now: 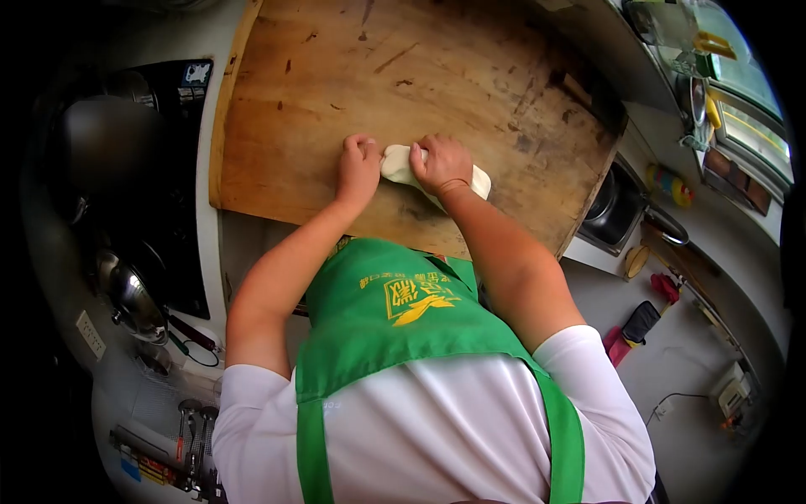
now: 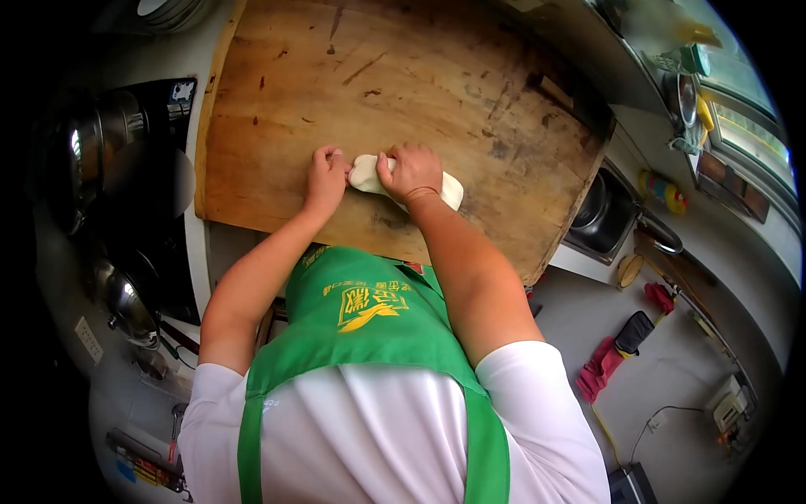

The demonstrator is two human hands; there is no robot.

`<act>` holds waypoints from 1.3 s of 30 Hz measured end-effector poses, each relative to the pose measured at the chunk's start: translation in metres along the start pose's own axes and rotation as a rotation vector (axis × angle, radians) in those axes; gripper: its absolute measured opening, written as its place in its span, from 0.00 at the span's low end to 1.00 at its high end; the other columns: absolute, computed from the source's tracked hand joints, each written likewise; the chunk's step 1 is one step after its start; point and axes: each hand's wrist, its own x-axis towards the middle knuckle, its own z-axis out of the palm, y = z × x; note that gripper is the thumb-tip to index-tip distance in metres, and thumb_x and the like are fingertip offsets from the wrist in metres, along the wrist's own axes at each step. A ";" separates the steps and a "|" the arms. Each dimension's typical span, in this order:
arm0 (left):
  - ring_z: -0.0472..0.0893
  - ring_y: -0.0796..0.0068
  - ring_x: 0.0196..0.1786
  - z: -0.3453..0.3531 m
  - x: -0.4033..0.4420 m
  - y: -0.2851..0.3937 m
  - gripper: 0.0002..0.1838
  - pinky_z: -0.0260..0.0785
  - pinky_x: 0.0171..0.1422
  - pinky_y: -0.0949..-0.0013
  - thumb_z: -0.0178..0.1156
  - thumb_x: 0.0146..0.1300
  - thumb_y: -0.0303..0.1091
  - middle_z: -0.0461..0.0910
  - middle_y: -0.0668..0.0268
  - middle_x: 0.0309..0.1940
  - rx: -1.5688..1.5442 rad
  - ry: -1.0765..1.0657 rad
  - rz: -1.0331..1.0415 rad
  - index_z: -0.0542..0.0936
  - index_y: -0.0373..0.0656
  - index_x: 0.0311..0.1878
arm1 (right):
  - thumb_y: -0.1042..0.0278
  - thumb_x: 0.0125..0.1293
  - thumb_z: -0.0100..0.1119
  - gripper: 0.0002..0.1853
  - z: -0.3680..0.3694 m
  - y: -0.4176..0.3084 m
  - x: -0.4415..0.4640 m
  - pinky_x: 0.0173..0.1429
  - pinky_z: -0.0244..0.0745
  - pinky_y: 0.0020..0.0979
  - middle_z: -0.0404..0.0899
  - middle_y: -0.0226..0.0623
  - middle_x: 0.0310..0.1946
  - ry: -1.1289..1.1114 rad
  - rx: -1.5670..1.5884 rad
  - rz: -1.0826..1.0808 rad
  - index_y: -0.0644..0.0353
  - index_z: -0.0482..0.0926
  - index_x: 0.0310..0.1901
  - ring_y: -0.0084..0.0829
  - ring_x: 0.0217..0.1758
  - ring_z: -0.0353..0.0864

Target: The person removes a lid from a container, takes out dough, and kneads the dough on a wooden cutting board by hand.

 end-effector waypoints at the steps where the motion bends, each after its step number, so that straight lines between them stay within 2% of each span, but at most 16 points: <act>1: 0.88 0.49 0.39 -0.001 -0.002 0.004 0.19 0.81 0.45 0.52 0.49 0.80 0.37 0.86 0.43 0.40 0.005 0.004 0.012 0.69 0.30 0.63 | 0.44 0.69 0.57 0.18 -0.002 0.000 0.004 0.49 0.78 0.45 0.86 0.36 0.37 -0.109 0.005 0.076 0.47 0.89 0.36 0.45 0.44 0.84; 3: 0.87 0.62 0.38 -0.005 -0.009 0.019 0.18 0.82 0.42 0.68 0.47 0.82 0.39 0.86 0.50 0.43 -0.329 0.020 -0.331 0.68 0.32 0.62 | 0.43 0.72 0.48 0.25 -0.013 -0.003 0.015 0.52 0.81 0.47 0.89 0.42 0.42 -0.278 0.011 0.187 0.51 0.91 0.39 0.48 0.48 0.87; 7: 0.87 0.64 0.38 -0.019 -0.010 0.016 0.16 0.82 0.40 0.68 0.50 0.79 0.36 0.86 0.52 0.42 -0.682 -0.039 -0.513 0.70 0.34 0.60 | 0.39 0.73 0.43 0.30 -0.029 0.007 0.017 0.55 0.79 0.48 0.88 0.49 0.46 -0.383 0.254 0.302 0.57 0.89 0.43 0.54 0.51 0.85; 11: 0.83 0.70 0.36 0.026 -0.007 0.007 0.09 0.78 0.41 0.68 0.54 0.77 0.35 0.83 0.63 0.30 -0.575 -0.160 -0.428 0.80 0.40 0.43 | 0.40 0.72 0.47 0.30 -0.048 0.039 -0.008 0.56 0.77 0.42 0.87 0.54 0.42 -0.396 0.701 0.258 0.62 0.87 0.44 0.49 0.48 0.86; 12: 0.82 0.68 0.34 0.059 -0.007 0.009 0.11 0.78 0.43 0.65 0.55 0.76 0.38 0.81 0.65 0.27 -0.536 0.122 -0.289 0.80 0.41 0.42 | 0.40 0.72 0.47 0.30 -0.048 0.040 -0.017 0.56 0.77 0.42 0.87 0.54 0.42 -0.370 0.714 0.263 0.62 0.87 0.44 0.49 0.48 0.86; 16: 0.83 0.67 0.45 0.087 -0.027 0.036 0.18 0.76 0.53 0.63 0.51 0.78 0.43 0.84 0.60 0.43 -0.632 -0.105 -0.283 0.81 0.37 0.48 | 0.41 0.77 0.49 0.30 -0.038 0.059 -0.048 0.59 0.76 0.38 0.89 0.47 0.41 -0.194 0.857 0.327 0.64 0.87 0.45 0.41 0.49 0.86; 18: 0.83 0.67 0.49 0.100 -0.044 0.057 0.20 0.75 0.58 0.64 0.50 0.79 0.44 0.84 0.58 0.50 -0.600 -0.149 -0.194 0.81 0.36 0.51 | 0.38 0.81 0.42 0.35 -0.028 0.079 -0.056 0.67 0.72 0.36 0.88 0.44 0.50 -0.127 1.251 0.102 0.66 0.86 0.50 0.38 0.58 0.84; 20: 0.79 0.69 0.61 0.114 -0.068 0.077 0.22 0.70 0.67 0.66 0.51 0.77 0.45 0.84 0.56 0.54 -0.170 -0.172 0.174 0.84 0.34 0.51 | 0.38 0.83 0.37 0.35 -0.051 0.089 -0.065 0.68 0.71 0.34 0.85 0.40 0.56 -0.045 1.396 0.194 0.66 0.83 0.56 0.35 0.59 0.81; 21: 0.80 0.68 0.59 0.122 -0.066 0.072 0.22 0.70 0.67 0.66 0.50 0.79 0.45 0.85 0.58 0.52 -0.072 -0.200 0.311 0.84 0.35 0.54 | 0.38 0.86 0.33 0.36 -0.065 0.091 -0.071 0.69 0.69 0.31 0.81 0.36 0.62 0.023 1.533 0.295 0.65 0.80 0.63 0.31 0.59 0.79; 24: 0.81 0.69 0.56 0.153 -0.093 0.084 0.21 0.70 0.65 0.66 0.50 0.79 0.44 0.86 0.59 0.50 -0.118 -0.285 0.328 0.83 0.35 0.53 | 0.34 0.84 0.33 0.41 -0.097 0.093 -0.108 0.78 0.62 0.38 0.78 0.48 0.67 0.117 1.383 0.146 0.70 0.73 0.69 0.41 0.74 0.73; 28: 0.81 0.71 0.50 0.176 -0.114 0.087 0.21 0.71 0.62 0.66 0.50 0.80 0.44 0.85 0.63 0.44 -0.160 -0.318 0.251 0.82 0.34 0.53 | 0.39 0.85 0.34 0.38 -0.084 0.075 -0.133 0.81 0.59 0.38 0.74 0.50 0.71 0.362 1.054 0.097 0.70 0.72 0.70 0.44 0.76 0.70; 29: 0.81 0.71 0.55 0.169 -0.110 0.085 0.21 0.71 0.63 0.67 0.46 0.84 0.44 0.84 0.62 0.52 -0.095 -0.340 0.251 0.80 0.35 0.56 | 0.43 0.85 0.40 0.34 -0.077 0.070 -0.130 0.81 0.60 0.37 0.71 0.50 0.73 0.400 1.210 0.150 0.70 0.70 0.72 0.43 0.77 0.69; 34: 0.79 0.65 0.61 0.129 -0.076 0.072 0.22 0.71 0.66 0.63 0.44 0.83 0.44 0.82 0.57 0.56 -0.090 -0.216 0.243 0.81 0.37 0.56 | 0.56 0.87 0.42 0.29 -0.021 0.053 -0.078 0.82 0.61 0.37 0.70 0.53 0.73 0.168 1.896 0.287 0.69 0.60 0.77 0.42 0.79 0.68; 36: 0.79 0.58 0.63 0.129 -0.090 0.088 0.22 0.69 0.70 0.59 0.44 0.82 0.43 0.82 0.53 0.56 0.471 -0.075 0.437 0.81 0.35 0.55 | 0.56 0.86 0.42 0.28 -0.025 0.066 -0.067 0.82 0.61 0.39 0.71 0.49 0.72 -0.036 2.381 0.532 0.68 0.61 0.77 0.39 0.77 0.68; 37: 0.78 0.48 0.63 0.138 -0.094 0.084 0.20 0.68 0.72 0.55 0.46 0.80 0.41 0.81 0.47 0.57 0.580 0.037 0.491 0.82 0.36 0.55 | 0.60 0.86 0.41 0.26 -0.029 0.073 -0.070 0.81 0.65 0.41 0.73 0.49 0.70 -0.071 2.404 0.548 0.68 0.61 0.76 0.41 0.74 0.72; 39: 0.79 0.48 0.62 0.155 -0.101 0.078 0.17 0.69 0.70 0.52 0.48 0.77 0.39 0.82 0.50 0.57 0.699 0.102 0.615 0.82 0.39 0.54 | 0.62 0.86 0.41 0.25 -0.036 0.083 -0.080 0.80 0.67 0.41 0.74 0.50 0.69 -0.005 2.265 0.530 0.69 0.63 0.75 0.43 0.73 0.74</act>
